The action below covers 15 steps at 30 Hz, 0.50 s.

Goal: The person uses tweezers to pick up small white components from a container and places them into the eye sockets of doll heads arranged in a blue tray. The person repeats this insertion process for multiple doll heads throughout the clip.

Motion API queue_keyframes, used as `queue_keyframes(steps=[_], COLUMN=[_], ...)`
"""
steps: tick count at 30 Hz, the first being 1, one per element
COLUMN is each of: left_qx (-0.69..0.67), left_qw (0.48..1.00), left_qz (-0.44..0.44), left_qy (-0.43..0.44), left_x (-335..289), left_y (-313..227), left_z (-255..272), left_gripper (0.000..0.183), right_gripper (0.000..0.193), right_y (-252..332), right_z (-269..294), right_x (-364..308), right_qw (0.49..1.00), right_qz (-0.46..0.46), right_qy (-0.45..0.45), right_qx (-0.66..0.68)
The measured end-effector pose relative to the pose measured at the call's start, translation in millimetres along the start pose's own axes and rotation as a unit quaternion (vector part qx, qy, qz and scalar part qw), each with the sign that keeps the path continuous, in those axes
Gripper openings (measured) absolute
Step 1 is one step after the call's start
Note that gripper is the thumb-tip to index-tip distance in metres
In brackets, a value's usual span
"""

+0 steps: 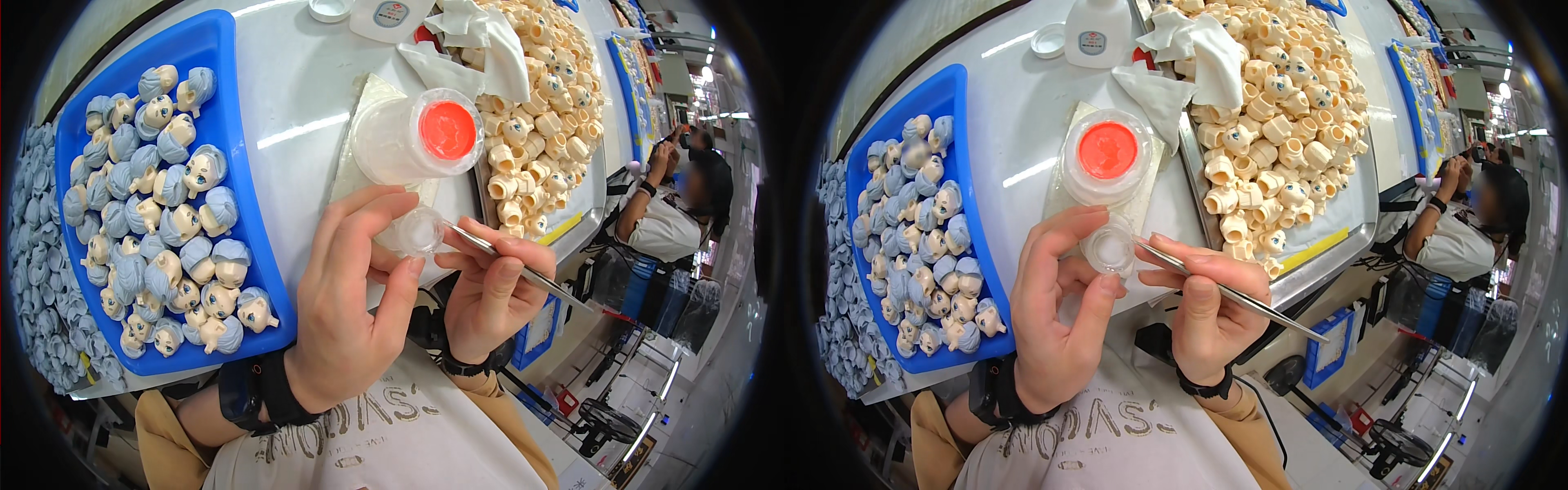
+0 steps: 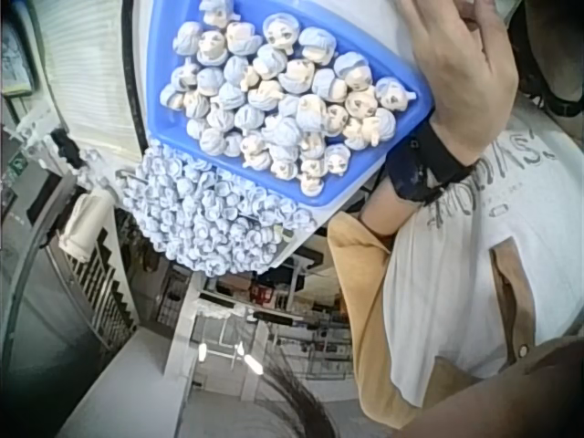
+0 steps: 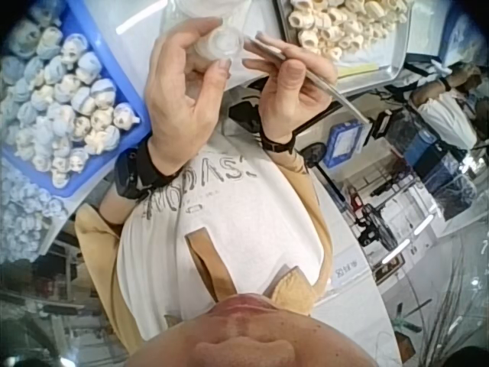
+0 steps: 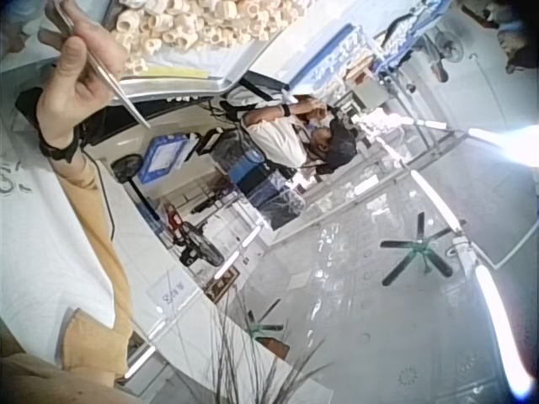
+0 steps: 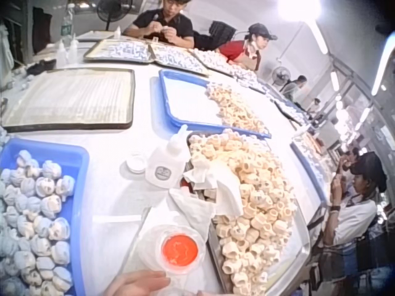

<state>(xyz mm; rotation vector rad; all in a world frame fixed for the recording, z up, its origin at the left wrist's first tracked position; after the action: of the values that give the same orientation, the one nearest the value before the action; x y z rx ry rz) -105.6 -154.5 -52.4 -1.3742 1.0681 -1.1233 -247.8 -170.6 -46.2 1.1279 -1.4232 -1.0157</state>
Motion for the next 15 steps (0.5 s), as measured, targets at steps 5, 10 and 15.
queue_keyframes(steps=[5, 10, 15], left_qx=[0.007, 0.008, -0.003], left_qw=[1.000, 1.000, 1.000], left_qz=[-0.013, -0.019, 0.011], left_qy=[-0.004, -0.007, 0.023], left_x=[0.6, -0.1, -1.4], left_y=[-0.1, -1.0, 1.2], left_z=[1.2, -0.4, -0.4], left_gripper=[0.037, 0.037, 0.038], right_gripper=[0.015, 0.014, 0.019], right_y=[1.3, -1.5, -4.8], right_z=[-2.0, -8.1, -3.9], right_x=[-3.9, -8.2, -9.6], right_qw=[0.998, 0.984, 0.993], right_qz=[0.055, 0.123, 0.112], right_qy=[0.025, 0.036, 0.008], right_qx=[-0.020, -0.128, -0.046])
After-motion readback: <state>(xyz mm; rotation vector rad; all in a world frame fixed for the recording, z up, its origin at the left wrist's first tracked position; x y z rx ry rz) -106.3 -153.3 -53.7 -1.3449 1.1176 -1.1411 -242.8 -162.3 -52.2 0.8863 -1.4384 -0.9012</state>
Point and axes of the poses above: each hand's wrist, its own x-axis towards the middle knuckle, its own z-axis out of the back of the hand, y = z × x, the point moved 6 cm from there along x, towards the middle knuckle, and after that the axes turned 4 degrees about -z, right-handed, at the moved point
